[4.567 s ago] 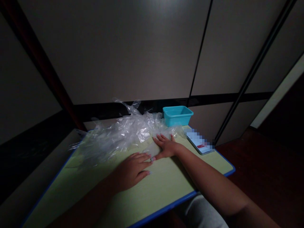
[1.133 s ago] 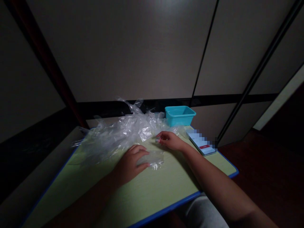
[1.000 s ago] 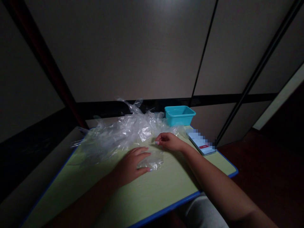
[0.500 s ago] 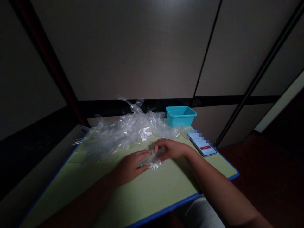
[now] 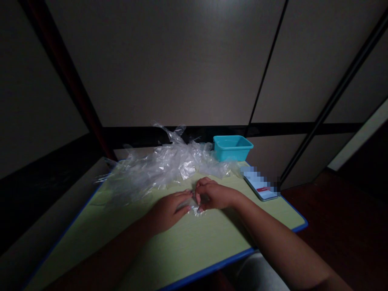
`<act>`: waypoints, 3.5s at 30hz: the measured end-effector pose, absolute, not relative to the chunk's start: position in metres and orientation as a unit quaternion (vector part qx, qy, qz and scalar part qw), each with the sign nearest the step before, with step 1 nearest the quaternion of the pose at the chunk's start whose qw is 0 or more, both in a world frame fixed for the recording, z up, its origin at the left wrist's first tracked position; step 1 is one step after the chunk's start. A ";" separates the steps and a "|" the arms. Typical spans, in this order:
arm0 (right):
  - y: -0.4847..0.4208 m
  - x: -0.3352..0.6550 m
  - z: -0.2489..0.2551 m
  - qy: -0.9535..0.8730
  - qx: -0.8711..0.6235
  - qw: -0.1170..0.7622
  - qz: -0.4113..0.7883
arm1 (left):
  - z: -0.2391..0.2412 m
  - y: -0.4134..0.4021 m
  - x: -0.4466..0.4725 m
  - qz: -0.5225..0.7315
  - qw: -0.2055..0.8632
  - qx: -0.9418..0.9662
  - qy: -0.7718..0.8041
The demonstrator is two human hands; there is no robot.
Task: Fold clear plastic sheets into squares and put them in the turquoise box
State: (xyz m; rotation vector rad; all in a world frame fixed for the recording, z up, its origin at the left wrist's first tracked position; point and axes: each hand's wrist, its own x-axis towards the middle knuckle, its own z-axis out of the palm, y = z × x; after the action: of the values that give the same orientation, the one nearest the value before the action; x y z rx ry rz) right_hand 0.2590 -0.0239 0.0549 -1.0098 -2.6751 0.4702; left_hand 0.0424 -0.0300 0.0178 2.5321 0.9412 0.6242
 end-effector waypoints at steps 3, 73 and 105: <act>-0.024 0.259 0.055 -0.918 -0.345 0.125 0.153 | 0.018 -0.030 0.043 0.218 0.180 0.897 0.341; -0.014 0.263 0.056 -0.528 -0.318 0.319 0.720 | 0.014 -0.031 0.042 0.199 0.145 0.908 0.340; -0.016 0.261 0.061 -0.516 -0.236 0.446 0.692 | 0.014 -0.032 0.048 0.236 0.172 0.880 0.375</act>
State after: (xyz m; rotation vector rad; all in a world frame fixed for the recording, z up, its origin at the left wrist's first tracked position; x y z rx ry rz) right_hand 0.2610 -0.0156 0.0609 -0.5858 -1.2796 1.7144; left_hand 0.0482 -0.0317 0.0143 2.4962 1.0655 0.6707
